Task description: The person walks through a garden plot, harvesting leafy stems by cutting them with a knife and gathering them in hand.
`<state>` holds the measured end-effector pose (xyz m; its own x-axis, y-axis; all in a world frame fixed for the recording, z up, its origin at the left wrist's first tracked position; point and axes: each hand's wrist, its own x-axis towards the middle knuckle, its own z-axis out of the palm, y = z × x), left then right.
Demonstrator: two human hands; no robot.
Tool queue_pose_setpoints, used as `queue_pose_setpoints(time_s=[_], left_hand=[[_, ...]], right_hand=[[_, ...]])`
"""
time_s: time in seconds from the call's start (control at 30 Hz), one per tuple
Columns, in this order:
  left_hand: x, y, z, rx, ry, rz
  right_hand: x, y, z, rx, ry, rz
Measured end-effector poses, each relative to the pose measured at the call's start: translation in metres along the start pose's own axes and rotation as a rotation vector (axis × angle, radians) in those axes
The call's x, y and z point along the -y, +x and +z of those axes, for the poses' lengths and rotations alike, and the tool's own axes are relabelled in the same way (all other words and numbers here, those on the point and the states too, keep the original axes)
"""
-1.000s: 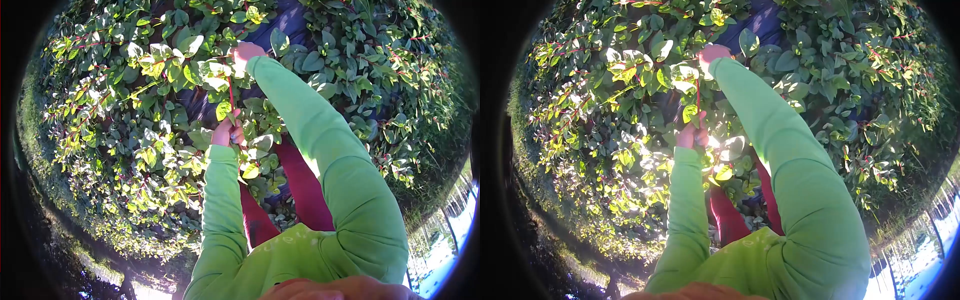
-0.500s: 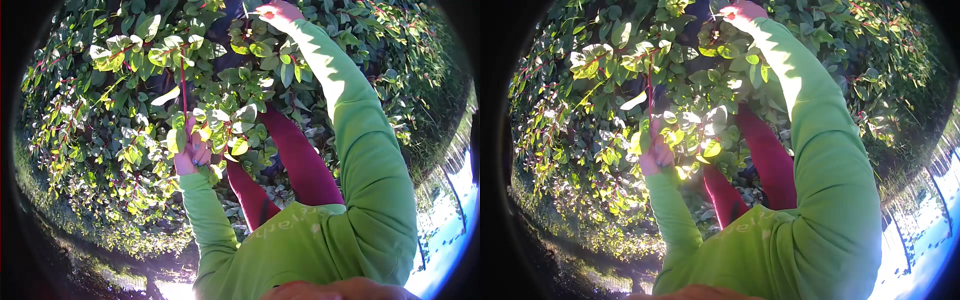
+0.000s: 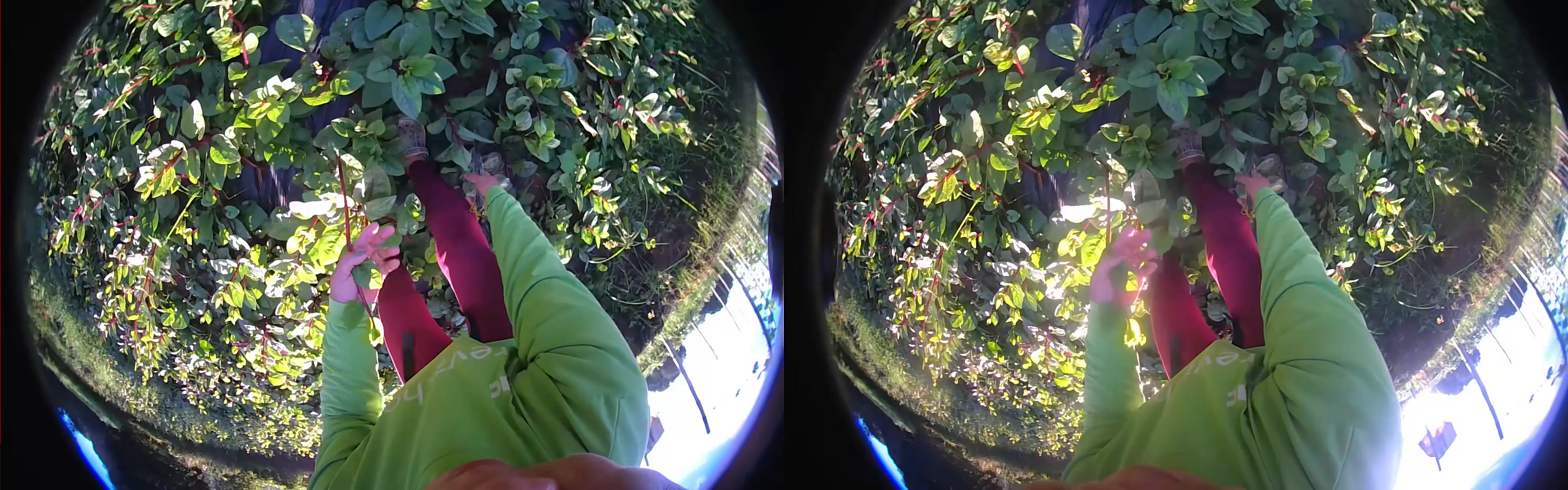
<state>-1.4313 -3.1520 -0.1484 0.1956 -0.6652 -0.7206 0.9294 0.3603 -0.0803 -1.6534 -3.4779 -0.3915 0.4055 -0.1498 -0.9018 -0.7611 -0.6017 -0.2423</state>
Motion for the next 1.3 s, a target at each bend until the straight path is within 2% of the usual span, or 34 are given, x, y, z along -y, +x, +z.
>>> queue_pose_setpoints(time_s=[0.07,0.1,0.17,0.2,0.27,0.3,0.33,0.4,0.47,0.5,0.53,0.6,0.63,0.73,0.77,0.87,0.93,1.0,1.03,1.13,1.2,1.3], left_hand=[[-0.002,0.018,0.003,-0.121,0.198,0.005],[0.0,0.031,-0.007,-0.117,0.197,-0.038],[0.008,0.057,-0.019,-0.099,0.229,-0.065],[0.013,0.071,-0.023,-0.07,0.239,-0.078],[0.028,0.102,-0.028,-0.115,0.286,-0.11],[0.038,0.12,-0.03,-0.158,0.309,-0.125],[0.049,0.138,-0.039,-0.171,0.335,-0.154],[0.076,0.174,-0.042,-0.282,0.31,-0.241],[0.089,0.194,-0.037,-0.179,0.17,-0.425],[0.098,0.21,-0.057,-0.18,0.134,-0.443],[0.103,0.212,-0.059,-0.183,0.137,-0.449],[0.111,0.21,-0.061,-0.279,0.179,-0.284],[0.107,0.203,-0.043,-0.32,0.247,-0.279],[0.08,0.186,-0.038,-0.405,0.409,-0.22],[0.067,0.185,-0.041,-0.327,0.666,-0.208],[0.044,0.186,-0.026,-0.349,0.648,-0.181],[0.032,0.183,-0.011,-0.353,0.728,-0.166],[0.021,0.184,-0.006,-0.318,0.631,-0.094],[0.014,0.182,0.002,-0.351,0.568,-0.194],[-0.002,0.175,0.005,-0.312,0.463,-0.268],[-0.013,0.17,0.0,-0.285,0.481,-0.301],[-0.012,0.164,-0.014,-0.263,0.489,-0.437]], right_hand=[[0.067,-0.02,0.007,-0.296,1.052,0.564],[0.068,-0.019,0.015,-0.289,1.076,0.577],[0.069,-0.007,0.015,-0.254,0.694,0.374],[0.072,-0.009,0.015,-0.261,0.715,0.377],[0.095,-0.032,-0.012,-0.348,0.891,0.285],[0.107,-0.049,-0.023,-0.361,1.074,0.204],[0.111,-0.054,-0.02,-0.372,1.078,0.203],[0.118,-0.064,-0.013,-0.362,1.313,0.044],[0.129,-0.081,-0.003,-0.392,1.287,-0.107],[0.129,-0.093,-0.003,-0.378,1.007,-0.057],[0.128,-0.1,-0.014,-0.378,1.012,-0.052],[0.118,-0.118,-0.036,-0.026,0.812,-0.002],[0.107,-0.118,-0.043,-0.186,0.713,-0.041],[0.097,-0.117,-0.083,-0.441,0.005,0.14],[0.095,-0.104,-0.083,-0.442,0.01,0.136],[0.099,-0.056,-0.081,-0.345,-0.068,0.061],[0.117,-0.027,-0.078,-0.509,0.028,0.054],[0.13,0.004,-0.073,-0.501,0.093,0.056],[0.136,0.017,-0.066,-0.492,0.157,0.065],[0.147,0.041,-0.04,-0.389,0.252,0.133],[0.131,0.031,-0.035,-0.4,0.173,0.102],[0.093,0.02,-0.033,-0.465,-0.124,-0.001]])
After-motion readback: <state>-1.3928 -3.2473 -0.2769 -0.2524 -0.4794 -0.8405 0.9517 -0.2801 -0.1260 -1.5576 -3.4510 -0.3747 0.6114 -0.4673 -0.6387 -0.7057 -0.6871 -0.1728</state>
